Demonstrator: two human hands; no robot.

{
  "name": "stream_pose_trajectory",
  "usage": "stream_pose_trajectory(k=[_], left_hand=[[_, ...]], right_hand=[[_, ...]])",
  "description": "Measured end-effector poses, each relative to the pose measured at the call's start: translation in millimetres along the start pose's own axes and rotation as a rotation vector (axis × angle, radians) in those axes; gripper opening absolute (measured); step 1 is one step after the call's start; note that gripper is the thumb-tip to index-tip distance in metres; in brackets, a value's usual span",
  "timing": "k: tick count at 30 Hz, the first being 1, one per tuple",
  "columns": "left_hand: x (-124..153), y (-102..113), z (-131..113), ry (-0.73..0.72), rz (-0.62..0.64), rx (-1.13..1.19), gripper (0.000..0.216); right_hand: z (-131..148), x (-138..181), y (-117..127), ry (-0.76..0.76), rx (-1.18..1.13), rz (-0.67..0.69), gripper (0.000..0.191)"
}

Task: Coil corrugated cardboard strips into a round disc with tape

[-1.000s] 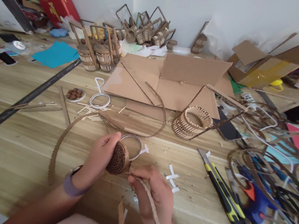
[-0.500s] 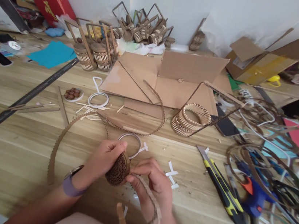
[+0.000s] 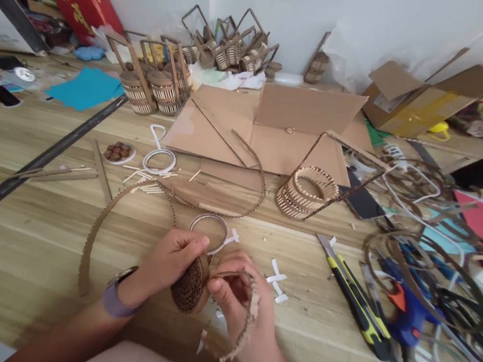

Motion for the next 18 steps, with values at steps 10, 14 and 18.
stream_pose_trajectory(k=[10, 14, 18], left_hand=[[2.0, 2.1, -8.8, -0.162, 0.034, -0.127, 0.042], [4.0, 4.3, -13.9, -0.25, 0.038, -0.228, 0.042], [6.9, 4.5, -16.5, -0.314, 0.05, -0.352, 0.038]], right_hand=[[-12.2, 2.3, -3.8, -0.088, -0.178, -0.004, 0.016], [-24.2, -2.3, -7.6, -0.333, -0.298, 0.088, 0.029], [-33.1, -4.8, -3.5, -0.555, -0.227, 0.138, 0.036]])
Point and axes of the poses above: each hand's wrist, its own x-axis away from the middle knuckle, its own y-axis out of the back of the hand, z = x × y, the point moved 5 cm from there along -x, towards the middle knuckle, and after that the axes turned 15 degrees about -y, right-handed, at the moved point
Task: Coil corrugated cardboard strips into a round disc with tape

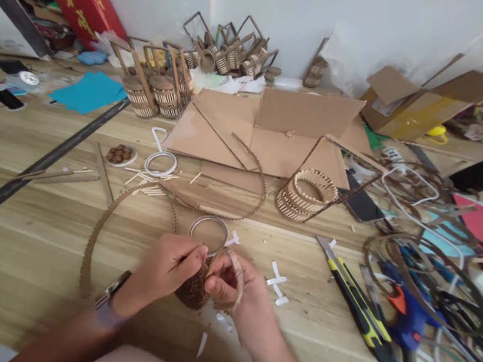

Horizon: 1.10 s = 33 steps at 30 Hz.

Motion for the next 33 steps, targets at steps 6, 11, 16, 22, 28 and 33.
stream_pose_trajectory(k=[6, 11, 16, 22, 28, 33], left_hand=[[0.8, -5.1, 1.0, -0.008, -0.004, -0.169, 0.035], [2.9, -1.1, -0.2, 0.035, -0.123, -0.212, 0.033], [6.1, 1.3, -0.1, 0.049, -0.23, -0.214, 0.037], [5.5, 1.8, 2.3, 0.022, -0.171, -0.249, 0.042], [2.2, 2.4, 1.2, -0.048, -0.049, -0.279, 0.044], [1.4, 0.4, -0.5, -0.088, 0.034, -0.32, 0.049]], right_hand=[[10.7, 2.1, 10.8, 0.153, 0.43, -0.193, 0.016], [16.8, 7.6, 10.1, 0.283, 0.443, -0.341, 0.008], [19.8, 8.1, 16.6, 0.296, 0.156, -0.423, 0.014], [17.1, 5.1, 18.9, 0.267, 0.128, -0.405, 0.015], [24.2, 7.4, 22.1, 0.327, 0.249, -0.407, 0.01], [30.7, 8.9, 21.5, 0.346, 0.376, -0.379, 0.012]])
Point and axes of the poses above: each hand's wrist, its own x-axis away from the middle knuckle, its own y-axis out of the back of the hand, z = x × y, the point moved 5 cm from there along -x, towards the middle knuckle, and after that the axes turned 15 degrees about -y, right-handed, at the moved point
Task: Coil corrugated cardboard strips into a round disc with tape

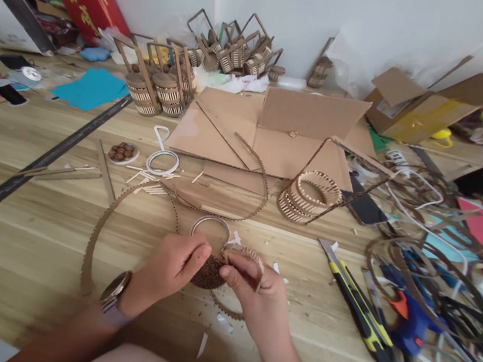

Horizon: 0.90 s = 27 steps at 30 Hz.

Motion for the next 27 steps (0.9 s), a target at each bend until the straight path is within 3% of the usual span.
stream_pose_trajectory(k=[8, 12, 17, 21, 27], left_hand=[[-1.0, -7.0, -6.4, -0.09, 0.071, 0.019, 0.054], [0.8, -4.5, -4.9, 0.0, -0.025, 0.051, 0.056], [5.1, -7.0, -1.3, 0.1, -0.097, 0.037, 0.058], [5.7, -6.1, 0.9, 0.076, -0.061, -0.022, 0.062], [-1.8, 3.6, 2.9, -0.079, 0.084, -0.07, 0.064]], right_hand=[[10.5, 3.2, -5.1, 0.051, 0.095, 0.128, 0.015], [9.9, 3.2, -0.8, 0.056, 0.078, 0.026, 0.013], [1.5, 3.3, 7.2, -0.048, -0.009, -0.155, 0.015], [1.9, 1.2, 3.1, -0.064, 0.023, -0.055, 0.018], [3.1, -1.7, 0.6, 0.018, 0.177, 0.108, 0.028]])
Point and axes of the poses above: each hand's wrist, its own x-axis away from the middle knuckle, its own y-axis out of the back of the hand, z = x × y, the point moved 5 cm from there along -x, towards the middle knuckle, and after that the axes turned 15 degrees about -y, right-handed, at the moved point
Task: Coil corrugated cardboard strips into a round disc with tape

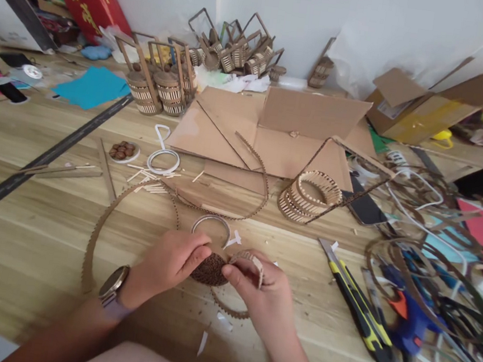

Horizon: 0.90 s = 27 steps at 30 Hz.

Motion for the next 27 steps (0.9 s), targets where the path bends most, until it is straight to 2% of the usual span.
stream_pose_trajectory(k=[9, 17, 19, 23, 27], left_hand=[[-1.2, -6.0, -7.5, -0.116, 0.082, -0.048, 0.069], [-1.2, -4.9, -6.9, -0.105, 0.085, -0.038, 0.063], [-0.9, -3.5, -7.4, -0.07, 0.023, -0.014, 0.06], [3.2, -1.7, -4.5, 0.091, -0.205, 0.092, 0.052], [6.1, -6.7, -2.8, 0.137, -0.183, 0.068, 0.054]], right_hand=[[5.8, 2.0, 0.2, 0.05, 0.014, 0.041, 0.019], [18.6, 5.5, -3.3, 0.142, 0.214, 0.051, 0.033], [19.1, 5.9, -1.5, 0.137, 0.197, 0.005, 0.033], [19.6, 5.8, 5.8, 0.105, 0.105, -0.126, 0.036], [17.8, 3.8, 3.4, 0.083, 0.095, -0.072, 0.04]])
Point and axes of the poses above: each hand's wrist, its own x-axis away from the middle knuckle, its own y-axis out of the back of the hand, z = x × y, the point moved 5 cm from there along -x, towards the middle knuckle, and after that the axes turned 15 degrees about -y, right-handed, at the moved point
